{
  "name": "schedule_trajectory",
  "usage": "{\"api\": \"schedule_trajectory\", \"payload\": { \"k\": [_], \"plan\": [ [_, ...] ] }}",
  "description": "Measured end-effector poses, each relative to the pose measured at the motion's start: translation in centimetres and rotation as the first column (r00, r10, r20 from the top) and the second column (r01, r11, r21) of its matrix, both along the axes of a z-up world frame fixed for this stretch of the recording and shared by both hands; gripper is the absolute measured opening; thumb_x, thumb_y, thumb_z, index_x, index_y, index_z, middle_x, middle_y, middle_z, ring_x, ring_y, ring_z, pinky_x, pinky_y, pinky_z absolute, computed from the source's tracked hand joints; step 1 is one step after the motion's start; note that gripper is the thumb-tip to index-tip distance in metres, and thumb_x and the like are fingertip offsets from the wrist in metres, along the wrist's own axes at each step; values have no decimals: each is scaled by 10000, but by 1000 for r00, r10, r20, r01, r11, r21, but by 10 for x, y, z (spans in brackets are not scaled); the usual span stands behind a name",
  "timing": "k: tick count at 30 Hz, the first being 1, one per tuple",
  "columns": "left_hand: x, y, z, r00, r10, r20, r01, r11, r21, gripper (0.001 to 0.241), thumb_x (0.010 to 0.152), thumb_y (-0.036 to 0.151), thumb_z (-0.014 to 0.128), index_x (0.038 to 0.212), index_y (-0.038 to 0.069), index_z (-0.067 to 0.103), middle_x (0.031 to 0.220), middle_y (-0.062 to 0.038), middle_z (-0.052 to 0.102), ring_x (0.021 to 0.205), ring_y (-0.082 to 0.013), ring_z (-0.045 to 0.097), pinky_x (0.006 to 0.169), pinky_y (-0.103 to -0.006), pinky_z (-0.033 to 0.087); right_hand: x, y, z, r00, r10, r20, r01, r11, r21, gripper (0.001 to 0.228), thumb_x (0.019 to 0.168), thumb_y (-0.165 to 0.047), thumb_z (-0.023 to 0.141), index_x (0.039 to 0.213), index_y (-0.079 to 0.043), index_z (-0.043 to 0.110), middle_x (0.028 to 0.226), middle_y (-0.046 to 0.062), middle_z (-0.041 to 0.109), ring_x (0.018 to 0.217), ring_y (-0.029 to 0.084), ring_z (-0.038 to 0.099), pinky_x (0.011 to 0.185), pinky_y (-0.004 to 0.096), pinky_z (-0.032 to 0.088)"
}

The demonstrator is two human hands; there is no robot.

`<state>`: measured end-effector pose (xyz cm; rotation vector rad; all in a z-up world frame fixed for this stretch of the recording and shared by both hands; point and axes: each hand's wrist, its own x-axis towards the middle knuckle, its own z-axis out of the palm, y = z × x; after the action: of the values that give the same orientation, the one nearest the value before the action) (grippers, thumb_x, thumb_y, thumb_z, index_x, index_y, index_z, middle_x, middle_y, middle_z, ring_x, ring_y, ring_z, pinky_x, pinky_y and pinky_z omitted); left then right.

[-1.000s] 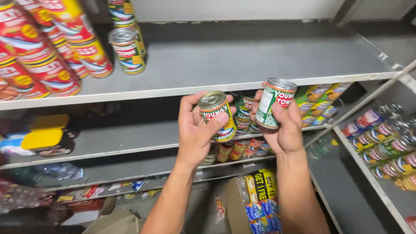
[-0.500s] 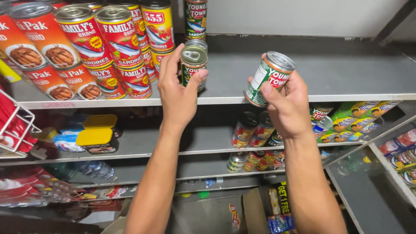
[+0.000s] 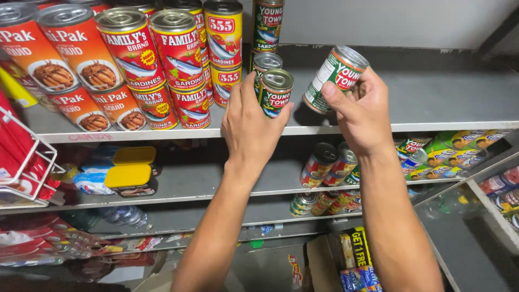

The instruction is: Organizing and stacking various canned goods on grocery store shelves.

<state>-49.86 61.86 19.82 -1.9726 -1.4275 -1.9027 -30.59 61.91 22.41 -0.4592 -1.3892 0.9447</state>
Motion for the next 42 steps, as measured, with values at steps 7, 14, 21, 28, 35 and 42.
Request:
{"api": "schedule_trajectory", "payload": {
  "k": [7, 14, 21, 28, 35, 42],
  "plan": [
    [-8, 1, 4, 999, 2, -45, -7, 994, -112, 586, 752, 291, 858, 1218, 22, 625, 1057, -177, 693, 940, -394, 698, 779, -496, 556, -12, 20, 20, 999, -44, 20, 43, 998, 38, 478, 942, -102, 833, 1302, -29, 527, 1231, 108, 708, 1138, 161, 691, 1051, 333, 576],
    [-15, 7, 1, 997, -46, -56, 40, 995, -93, 539, 742, 313, 853, 1149, 27, 645, 1044, -182, 721, 921, -396, 710, 770, -505, 559, -36, 66, 45, 990, -91, 105, 74, 985, 154, 520, 956, -77, 888, 1310, -2, 515, 1186, 120, 680, 1091, 164, 689, 1027, 353, 605],
    [-23, 7, 4, 992, -76, -103, 57, 983, -172, 497, 705, 376, 878, 1009, 41, 674, 938, -164, 737, 855, -383, 720, 741, -512, 556, -70, 79, 48, 779, -496, 384, 411, 866, 285, 524, 801, -185, 993, 1174, 2, 675, 927, 26, 709, 813, 79, 616, 727, 261, 557],
    [-25, 6, 1, 990, -91, -109, 74, 985, -157, 514, 698, 366, 885, 1002, 17, 661, 944, -167, 730, 838, -388, 716, 709, -516, 551, -76, 72, 45, 749, -546, 376, 472, 837, 276, 556, 755, -193, 1010, 1136, 5, 658, 854, 7, 702, 711, 46, 623, 656, 226, 563],
    [-28, 7, 3, 986, -122, -113, 97, 974, -206, 525, 717, 371, 884, 1025, 14, 653, 944, -169, 726, 848, -391, 711, 729, -517, 550, -72, 64, 41, 816, -397, 420, 359, 918, 168, 612, 801, -122, 950, 1249, 36, 565, 952, 58, 737, 845, 95, 732, 766, 286, 646],
    [-34, 3, 1, 977, -169, -127, 151, 978, -144, 584, 702, 303, 885, 1128, -9, 637, 977, -184, 724, 879, -394, 713, 732, -507, 549, -38, 56, 4, 936, -178, 305, 212, 974, -83, 488, 978, -168, 777, 1375, 25, 569, 1088, 92, 762, 935, 111, 659, 797, 272, 530]
  ]
}}
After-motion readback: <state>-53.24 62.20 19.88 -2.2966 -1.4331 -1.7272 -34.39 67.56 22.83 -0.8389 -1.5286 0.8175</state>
